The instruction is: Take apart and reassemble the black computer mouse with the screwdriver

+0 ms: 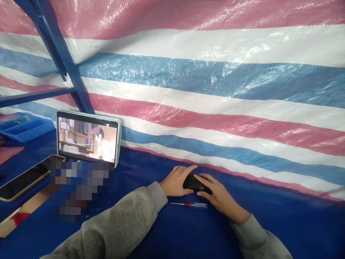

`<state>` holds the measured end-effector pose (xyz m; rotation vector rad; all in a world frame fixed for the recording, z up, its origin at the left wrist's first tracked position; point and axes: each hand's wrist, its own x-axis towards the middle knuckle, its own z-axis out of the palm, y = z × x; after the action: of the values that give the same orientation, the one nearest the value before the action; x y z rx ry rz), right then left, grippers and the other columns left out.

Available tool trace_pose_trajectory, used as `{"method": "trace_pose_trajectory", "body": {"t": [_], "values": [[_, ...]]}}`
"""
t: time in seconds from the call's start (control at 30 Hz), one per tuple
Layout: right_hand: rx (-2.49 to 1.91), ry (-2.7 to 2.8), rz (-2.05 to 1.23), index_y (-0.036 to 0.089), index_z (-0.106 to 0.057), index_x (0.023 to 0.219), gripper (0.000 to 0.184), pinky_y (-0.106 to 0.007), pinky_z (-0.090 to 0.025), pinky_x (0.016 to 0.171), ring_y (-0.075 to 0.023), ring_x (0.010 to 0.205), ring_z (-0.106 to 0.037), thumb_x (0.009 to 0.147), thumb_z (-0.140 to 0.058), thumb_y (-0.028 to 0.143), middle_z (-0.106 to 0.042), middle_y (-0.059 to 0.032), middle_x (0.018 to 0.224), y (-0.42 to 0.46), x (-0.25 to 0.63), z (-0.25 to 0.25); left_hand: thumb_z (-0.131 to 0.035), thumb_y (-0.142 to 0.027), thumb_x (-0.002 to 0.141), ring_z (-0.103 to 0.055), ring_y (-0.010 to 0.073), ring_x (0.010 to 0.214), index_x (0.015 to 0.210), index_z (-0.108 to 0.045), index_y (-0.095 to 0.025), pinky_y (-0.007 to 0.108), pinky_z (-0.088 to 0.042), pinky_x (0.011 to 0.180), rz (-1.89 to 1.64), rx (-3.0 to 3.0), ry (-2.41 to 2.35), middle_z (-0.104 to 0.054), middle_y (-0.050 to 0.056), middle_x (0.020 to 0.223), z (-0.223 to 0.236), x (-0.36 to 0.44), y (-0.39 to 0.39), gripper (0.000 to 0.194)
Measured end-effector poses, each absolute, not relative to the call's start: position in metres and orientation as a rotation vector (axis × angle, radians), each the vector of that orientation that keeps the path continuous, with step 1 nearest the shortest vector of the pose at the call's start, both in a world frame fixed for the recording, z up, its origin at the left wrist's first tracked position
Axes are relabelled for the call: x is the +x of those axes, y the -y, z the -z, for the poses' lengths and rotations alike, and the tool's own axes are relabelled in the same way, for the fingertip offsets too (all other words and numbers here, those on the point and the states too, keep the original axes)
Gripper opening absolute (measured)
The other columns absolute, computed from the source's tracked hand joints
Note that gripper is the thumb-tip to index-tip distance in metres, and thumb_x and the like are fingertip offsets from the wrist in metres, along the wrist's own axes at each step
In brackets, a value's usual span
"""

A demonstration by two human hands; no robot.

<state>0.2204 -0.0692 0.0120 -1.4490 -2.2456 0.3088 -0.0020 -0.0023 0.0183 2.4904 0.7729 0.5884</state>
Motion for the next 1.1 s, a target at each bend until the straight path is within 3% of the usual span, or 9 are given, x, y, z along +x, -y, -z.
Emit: {"method": "trace_pose_trajectory", "body": {"t": [0.47,0.73,0.9,1.0,1.1], "values": [[-1.460,2.286,-0.301,0.027,-0.052,0.137,0.048,-0.043,-0.047,0.102,-0.0253,0.119,-0.057,0.091,-0.051,0.043,-0.057,-0.0101,0.133,0.072,0.218,-0.020,-0.079,-0.035,0.069,-0.048,0.0307,0.123,0.148,-0.024,-0.027,0.046,-0.033,0.106,-0.588,2.465,-0.768,-0.052,0.011,0.132,-0.015,-0.002,0.001,0.096],[-1.478,2.272,-0.291,0.029,-0.051,0.138,0.048,-0.044,-0.046,0.103,-0.0259,0.122,-0.055,0.092,-0.050,0.042,-0.056,-0.0097,0.135,0.072,0.216,-0.019,-0.078,-0.035,0.070,-0.049,0.0314,0.123,0.147,-0.026,-0.028,0.047,-0.033,0.106,-0.613,2.462,-0.765,-0.050,0.011,0.137,-0.016,-0.001,0.001,0.093],[-1.491,2.244,-0.397,0.027,-0.049,0.139,0.053,-0.044,-0.045,0.104,-0.0261,0.122,-0.055,0.088,-0.055,0.039,-0.054,-0.0099,0.136,0.069,0.219,-0.021,-0.078,-0.038,0.070,-0.054,0.0298,0.117,0.146,-0.030,-0.028,0.046,-0.034,0.105,-0.663,2.510,-0.776,-0.057,0.010,0.128,-0.013,-0.002,0.000,0.090],[-1.478,2.187,-0.444,0.025,-0.049,0.139,0.058,-0.046,-0.043,0.106,-0.0276,0.122,-0.054,0.083,-0.061,0.038,-0.055,-0.0105,0.136,0.066,0.225,-0.023,-0.077,-0.043,0.073,-0.058,0.0284,0.110,0.143,-0.035,-0.026,0.046,-0.035,0.104,-0.728,2.526,-0.797,-0.062,0.009,0.118,-0.011,-0.002,-0.001,0.084],[-1.451,2.100,-0.478,0.024,-0.053,0.134,0.055,-0.048,-0.043,0.106,-0.0283,0.121,-0.055,0.082,-0.063,0.041,-0.059,-0.0104,0.132,0.064,0.231,-0.023,-0.069,-0.046,0.081,-0.061,0.0261,0.106,0.137,-0.044,-0.023,0.045,-0.034,0.105,-0.804,2.520,-0.816,-0.066,0.008,0.113,-0.009,-0.002,-0.001,0.065]]}}
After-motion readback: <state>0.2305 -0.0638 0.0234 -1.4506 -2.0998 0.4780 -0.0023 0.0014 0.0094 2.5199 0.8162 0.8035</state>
